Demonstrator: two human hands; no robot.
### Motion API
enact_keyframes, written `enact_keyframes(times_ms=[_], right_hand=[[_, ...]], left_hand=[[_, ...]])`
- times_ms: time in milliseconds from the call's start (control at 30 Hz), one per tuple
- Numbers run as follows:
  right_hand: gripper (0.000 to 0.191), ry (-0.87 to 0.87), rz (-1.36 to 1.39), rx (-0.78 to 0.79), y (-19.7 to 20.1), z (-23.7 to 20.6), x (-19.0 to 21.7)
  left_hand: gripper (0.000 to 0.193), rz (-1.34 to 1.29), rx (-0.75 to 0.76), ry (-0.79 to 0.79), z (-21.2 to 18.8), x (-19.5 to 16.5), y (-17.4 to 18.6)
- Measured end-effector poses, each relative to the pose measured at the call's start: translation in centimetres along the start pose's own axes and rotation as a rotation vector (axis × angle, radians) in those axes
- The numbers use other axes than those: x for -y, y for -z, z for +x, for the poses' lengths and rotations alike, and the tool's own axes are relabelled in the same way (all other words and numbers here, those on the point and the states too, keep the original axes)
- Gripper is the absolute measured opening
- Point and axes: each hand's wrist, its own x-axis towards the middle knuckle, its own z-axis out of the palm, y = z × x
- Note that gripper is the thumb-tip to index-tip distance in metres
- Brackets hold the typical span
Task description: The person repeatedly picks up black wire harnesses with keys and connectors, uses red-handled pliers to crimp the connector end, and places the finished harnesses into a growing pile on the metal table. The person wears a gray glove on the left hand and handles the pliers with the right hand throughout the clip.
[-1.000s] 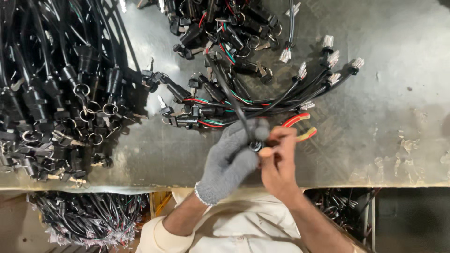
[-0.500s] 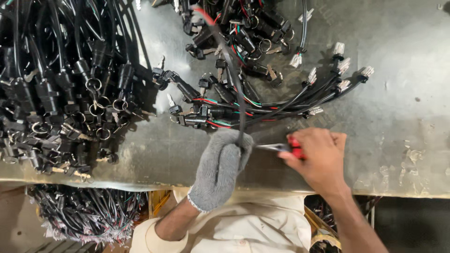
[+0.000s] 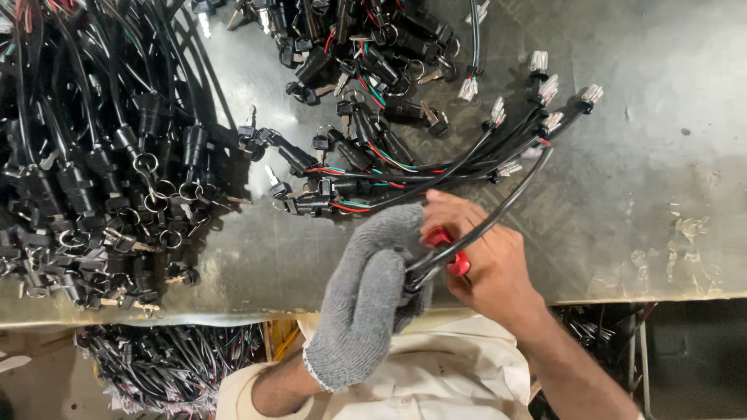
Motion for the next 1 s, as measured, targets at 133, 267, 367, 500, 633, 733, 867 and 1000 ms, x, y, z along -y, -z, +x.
enact_keyframes(times_ms=[133, 267, 367, 500, 633, 733, 867, 1000], right_hand=[[0.039, -0.16, -0.201, 0.131, -0.2, 1.0, 0.2], [0.043, -0.072, -0.147, 0.151, -0.8, 1.1, -0.7], [0.034, -0.041, -0.02, 0.152, -0.6, 0.7, -1.2], [0.037, -0.066, -0.021, 0.144, -0.6, -0.1, -0.5], [0.034, -0.133, -0.002, 0.097, -1.2, -0.3, 0.5], [0.028, -0.128, -0.043, 0.07, -1.4, -0.2, 0.5], [0.03, -0.196, -0.133, 0.119, -1.2, -0.3, 0.2], [0.03, -0.332, -0.374, 0.213, -0.8, -1.2, 0.7]], left_hand=[[0.03, -0.148, 0.018, 0.264, 0.8, -1.4, 0.0], [0.052, -0.082, 0.269, 0.195, 1.5, -4.3, 1.8], [0.07, 0.058, 0.385, 0.114, 1.4, -4.4, 2.3], [0.067, 0.47, 0.103, -0.326, 1.0, -2.2, 1.5], [0.068, 0.6, -0.001, -0.336, 0.7, -1.0, 0.5], [0.064, 0.556, 0.023, -0.182, 0.5, -1.0, 0.4], [0.058, 0.611, 0.038, -0.235, 0.3, -0.7, 0.4], [0.059, 0.949, -0.004, -0.341, -0.1, 0.1, 0.1]])
